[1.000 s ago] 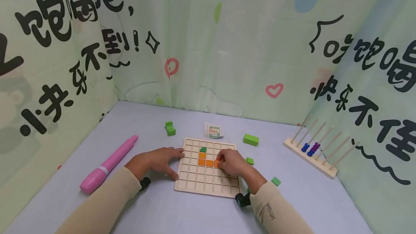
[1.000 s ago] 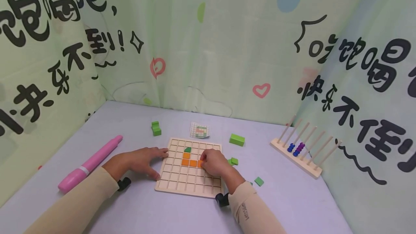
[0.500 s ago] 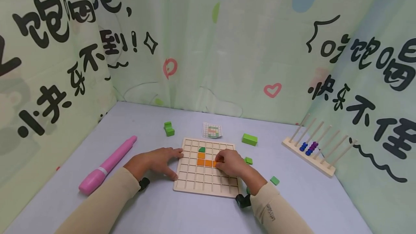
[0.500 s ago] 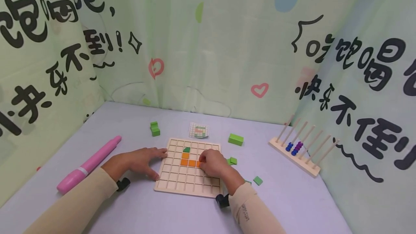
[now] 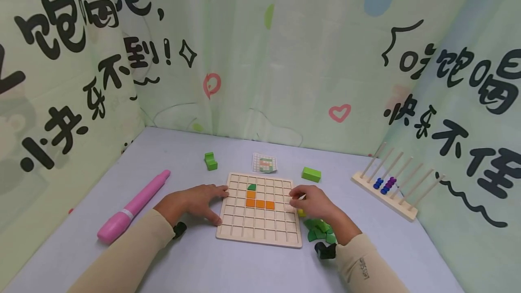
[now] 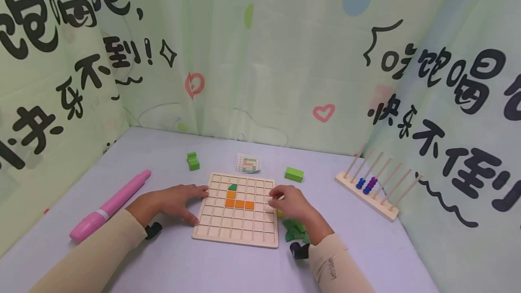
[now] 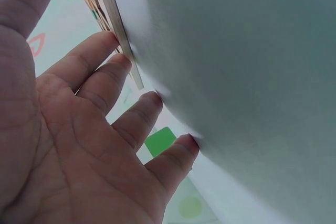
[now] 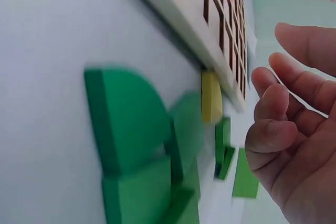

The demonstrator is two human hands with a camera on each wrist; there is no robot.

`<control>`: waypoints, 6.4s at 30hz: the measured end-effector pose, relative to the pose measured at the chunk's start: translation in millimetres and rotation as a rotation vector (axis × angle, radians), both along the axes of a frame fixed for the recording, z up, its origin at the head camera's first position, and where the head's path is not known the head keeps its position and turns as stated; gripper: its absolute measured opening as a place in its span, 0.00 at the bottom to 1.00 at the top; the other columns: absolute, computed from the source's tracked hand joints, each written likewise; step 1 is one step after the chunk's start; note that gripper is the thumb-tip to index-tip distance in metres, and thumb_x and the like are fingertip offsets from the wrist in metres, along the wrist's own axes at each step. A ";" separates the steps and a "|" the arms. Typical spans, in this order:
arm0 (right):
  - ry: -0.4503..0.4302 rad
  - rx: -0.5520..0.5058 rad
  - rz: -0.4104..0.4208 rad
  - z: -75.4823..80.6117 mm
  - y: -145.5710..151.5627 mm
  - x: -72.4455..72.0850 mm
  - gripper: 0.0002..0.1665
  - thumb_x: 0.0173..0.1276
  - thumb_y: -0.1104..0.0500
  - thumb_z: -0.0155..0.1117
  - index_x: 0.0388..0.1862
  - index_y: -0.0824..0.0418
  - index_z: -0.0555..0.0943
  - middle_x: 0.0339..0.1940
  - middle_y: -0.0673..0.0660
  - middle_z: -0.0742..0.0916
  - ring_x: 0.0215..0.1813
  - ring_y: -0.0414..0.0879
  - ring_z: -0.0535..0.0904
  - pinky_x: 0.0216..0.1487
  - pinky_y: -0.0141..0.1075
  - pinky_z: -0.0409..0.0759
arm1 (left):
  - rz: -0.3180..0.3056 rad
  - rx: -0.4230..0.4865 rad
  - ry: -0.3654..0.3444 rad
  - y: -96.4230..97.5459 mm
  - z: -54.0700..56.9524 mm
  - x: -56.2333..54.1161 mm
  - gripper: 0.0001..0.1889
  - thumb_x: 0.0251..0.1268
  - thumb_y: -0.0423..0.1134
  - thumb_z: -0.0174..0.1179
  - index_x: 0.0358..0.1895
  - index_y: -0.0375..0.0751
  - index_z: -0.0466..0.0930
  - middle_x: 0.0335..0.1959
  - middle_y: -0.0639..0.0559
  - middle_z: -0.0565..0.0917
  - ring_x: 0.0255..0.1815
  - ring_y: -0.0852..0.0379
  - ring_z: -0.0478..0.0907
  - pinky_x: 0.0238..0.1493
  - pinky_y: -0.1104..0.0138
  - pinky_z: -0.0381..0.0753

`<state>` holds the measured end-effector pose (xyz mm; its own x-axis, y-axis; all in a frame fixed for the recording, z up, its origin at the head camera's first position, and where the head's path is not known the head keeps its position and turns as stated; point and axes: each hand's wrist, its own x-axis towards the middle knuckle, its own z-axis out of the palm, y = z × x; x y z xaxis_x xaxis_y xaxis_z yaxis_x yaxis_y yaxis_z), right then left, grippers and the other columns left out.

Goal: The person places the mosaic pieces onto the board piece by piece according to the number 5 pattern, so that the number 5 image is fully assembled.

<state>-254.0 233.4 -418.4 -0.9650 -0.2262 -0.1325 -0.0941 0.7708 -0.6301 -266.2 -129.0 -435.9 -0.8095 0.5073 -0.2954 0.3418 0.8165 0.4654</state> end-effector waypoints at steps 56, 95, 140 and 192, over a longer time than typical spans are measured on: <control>-0.006 0.018 -0.095 -4.3 14.9 -20.0 0.06 0.71 0.66 0.65 0.44 0.64 0.78 0.34 0.55 0.78 0.38 0.48 0.73 0.36 0.37 0.71 | 0.010 0.007 -0.010 -3.4 2.5 0.2 0.47 0.53 0.55 0.80 0.78 0.51 0.69 0.83 0.55 0.62 0.83 0.45 0.58 0.81 0.48 0.61; 0.064 0.075 0.046 -15.6 -89.4 -61.8 0.02 0.73 0.63 0.66 0.42 0.61 0.84 0.36 0.54 0.83 0.37 0.48 0.75 0.41 0.40 0.76 | 0.020 0.003 -0.016 -0.1 3.1 -0.7 0.47 0.53 0.54 0.80 0.78 0.53 0.69 0.83 0.58 0.62 0.84 0.47 0.57 0.81 0.49 0.60; 0.024 0.121 -0.173 -12.9 29.3 -12.4 0.15 0.73 0.60 0.65 0.55 0.65 0.85 0.47 0.58 0.86 0.46 0.50 0.79 0.48 0.44 0.82 | 0.007 0.002 -0.010 -0.3 -0.6 -2.3 0.48 0.52 0.55 0.80 0.78 0.51 0.69 0.83 0.56 0.62 0.84 0.46 0.57 0.81 0.48 0.60; 0.023 -0.084 -0.042 -16.1 -14.7 -28.7 0.05 0.73 0.67 0.62 0.46 0.63 0.79 0.39 0.56 0.80 0.39 0.49 0.73 0.38 0.39 0.73 | 0.021 0.007 -0.010 0.9 -0.7 -0.7 0.47 0.52 0.55 0.80 0.77 0.53 0.70 0.83 0.56 0.62 0.83 0.45 0.58 0.81 0.47 0.61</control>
